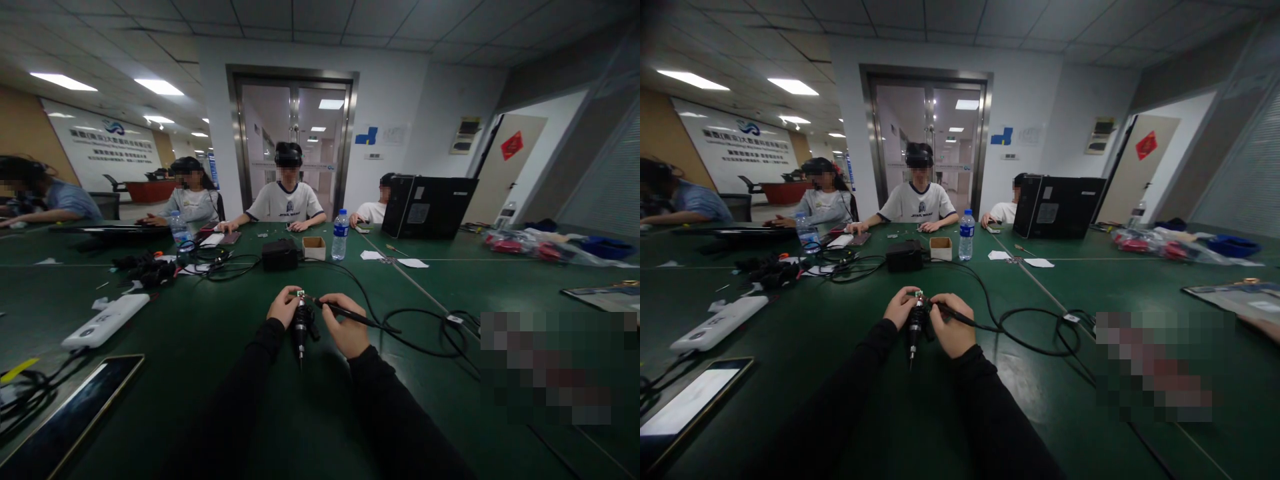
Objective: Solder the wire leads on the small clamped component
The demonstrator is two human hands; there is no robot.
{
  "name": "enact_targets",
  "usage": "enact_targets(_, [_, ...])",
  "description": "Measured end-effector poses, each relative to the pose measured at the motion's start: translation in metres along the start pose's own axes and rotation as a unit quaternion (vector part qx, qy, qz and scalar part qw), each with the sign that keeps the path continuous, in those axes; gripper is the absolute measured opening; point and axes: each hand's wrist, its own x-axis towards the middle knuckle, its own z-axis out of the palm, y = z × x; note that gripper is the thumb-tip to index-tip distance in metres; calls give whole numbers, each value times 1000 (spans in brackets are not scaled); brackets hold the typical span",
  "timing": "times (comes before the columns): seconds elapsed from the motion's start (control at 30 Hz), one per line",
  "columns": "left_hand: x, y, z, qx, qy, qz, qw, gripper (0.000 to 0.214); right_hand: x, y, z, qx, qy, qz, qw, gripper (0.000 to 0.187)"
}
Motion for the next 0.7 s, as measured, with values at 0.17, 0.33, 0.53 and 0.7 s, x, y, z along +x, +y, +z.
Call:
enact_targets(0.17, [0, 0, 1, -14, 8, 2, 1000, 28, -2, 2, 2, -25, -8, -23, 999, 14])
enact_targets(0.33, [0, -1, 1, -32, -2, 13, 999, 27, -4, 4, 4, -40, -15, -38, 998, 15])
enact_targets(0.53, [0, -3, 1, -20, -1, 15, 1000, 27, -5, 5, 6, -47, -16, -50, 998, 15])
enact_targets(0.7, [-1, -3, 1, -20, 7, 12, 1000, 26, -6, 8, 6, -52, -21, -56, 997, 15])
